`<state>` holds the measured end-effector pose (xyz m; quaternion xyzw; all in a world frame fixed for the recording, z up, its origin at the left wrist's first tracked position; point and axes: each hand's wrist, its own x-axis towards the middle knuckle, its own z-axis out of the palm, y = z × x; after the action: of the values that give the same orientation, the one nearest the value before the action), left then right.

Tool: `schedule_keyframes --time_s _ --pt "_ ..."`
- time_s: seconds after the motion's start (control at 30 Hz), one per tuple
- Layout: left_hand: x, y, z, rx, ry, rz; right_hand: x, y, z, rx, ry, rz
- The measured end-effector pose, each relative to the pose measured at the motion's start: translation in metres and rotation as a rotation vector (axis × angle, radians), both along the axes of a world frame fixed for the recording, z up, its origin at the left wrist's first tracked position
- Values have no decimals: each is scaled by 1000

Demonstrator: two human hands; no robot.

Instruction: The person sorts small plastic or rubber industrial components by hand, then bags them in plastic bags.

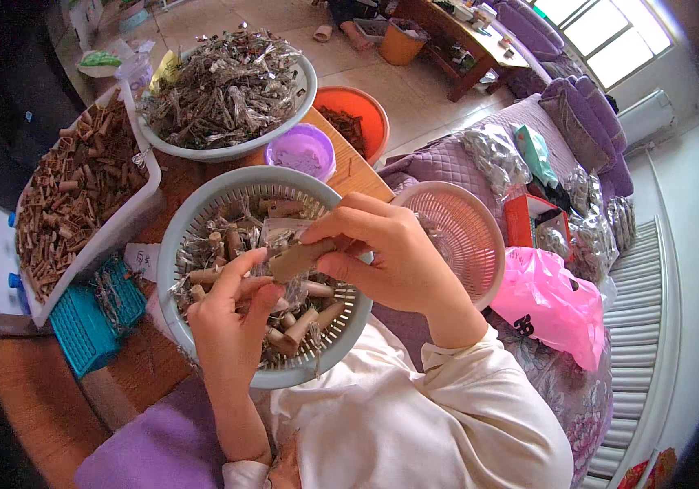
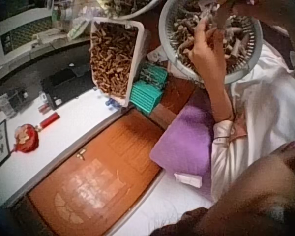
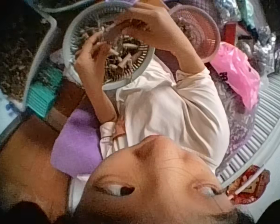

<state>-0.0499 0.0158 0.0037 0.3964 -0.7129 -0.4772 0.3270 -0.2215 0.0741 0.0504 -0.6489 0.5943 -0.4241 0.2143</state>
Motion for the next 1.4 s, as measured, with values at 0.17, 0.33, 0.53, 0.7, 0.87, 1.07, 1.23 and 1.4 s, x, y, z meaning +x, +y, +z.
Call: schedule_keyframes --time_s 0.17,0.33,0.53,0.7,0.87,1.07,1.23,1.4 --pt "4 2 -3 41 23 -44 -3 -1 2 15 -22 72" --pt "12 3 -5 105 86 -65 3 0 0 -86 -62 -90" --pt "13 3 -5 148 113 -27 8 0 2 -34 -17 -15" --pt "17 1 -4 83 -36 -18 5 -3 5 62 -157 153" --pt "20 -1 -5 113 43 -3 4 -5 -5 -123 -245 -144" --pt "17 -2 -6 49 47 -18 11 -2 -6 -184 -218 -203" --pt "17 -3 -2 35 33 -38 13 -5 -3 -194 -64 -176" --pt "11 -2 -7 81 85 -48 8 -7 -3 32 -10 -47"
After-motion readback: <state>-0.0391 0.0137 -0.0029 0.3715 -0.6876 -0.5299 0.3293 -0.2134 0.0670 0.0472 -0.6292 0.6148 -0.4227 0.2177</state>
